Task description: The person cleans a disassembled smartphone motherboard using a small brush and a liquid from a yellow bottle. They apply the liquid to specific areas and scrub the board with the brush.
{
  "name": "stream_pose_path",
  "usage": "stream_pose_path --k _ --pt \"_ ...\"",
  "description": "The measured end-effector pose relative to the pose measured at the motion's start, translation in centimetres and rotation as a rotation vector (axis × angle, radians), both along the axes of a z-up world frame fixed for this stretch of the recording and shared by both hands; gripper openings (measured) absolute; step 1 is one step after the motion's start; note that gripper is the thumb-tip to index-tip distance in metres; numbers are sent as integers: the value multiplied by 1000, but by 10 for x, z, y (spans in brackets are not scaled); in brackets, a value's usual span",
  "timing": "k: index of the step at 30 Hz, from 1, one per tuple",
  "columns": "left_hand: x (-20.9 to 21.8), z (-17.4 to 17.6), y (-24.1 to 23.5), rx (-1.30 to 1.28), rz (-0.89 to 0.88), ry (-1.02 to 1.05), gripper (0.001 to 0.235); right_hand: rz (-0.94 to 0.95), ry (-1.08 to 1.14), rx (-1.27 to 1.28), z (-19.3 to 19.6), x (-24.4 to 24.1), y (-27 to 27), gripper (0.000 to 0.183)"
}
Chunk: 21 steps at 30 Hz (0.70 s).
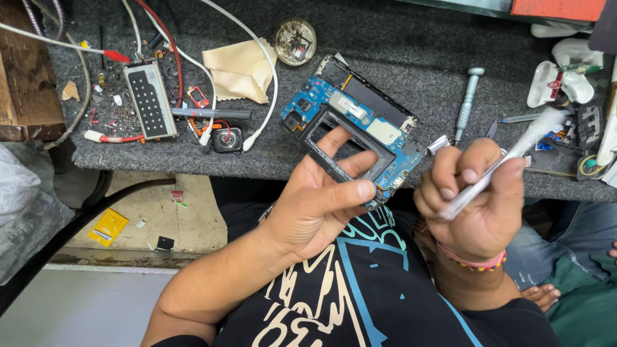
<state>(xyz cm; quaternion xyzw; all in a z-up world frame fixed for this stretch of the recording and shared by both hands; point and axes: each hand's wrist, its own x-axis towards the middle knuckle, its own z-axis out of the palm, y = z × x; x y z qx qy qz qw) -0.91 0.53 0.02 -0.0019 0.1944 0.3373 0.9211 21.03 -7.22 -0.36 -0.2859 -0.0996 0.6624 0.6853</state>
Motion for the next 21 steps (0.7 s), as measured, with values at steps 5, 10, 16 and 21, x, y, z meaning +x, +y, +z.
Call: stream_pose_path --k 5,10,16,21 --pt "1 0 3 -52 10 -37 84 -40 -414 97 5 -15 4 24" --pt "4 -2 0 108 47 61 86 -61 -593 147 4 -22 5 17" --pt "9 -11 0 332 54 278 92 -286 -708 191 -11 -42 7 15" --pt "16 -17 0 346 61 284 94 -300 -845 126 -16 -45 4 16"
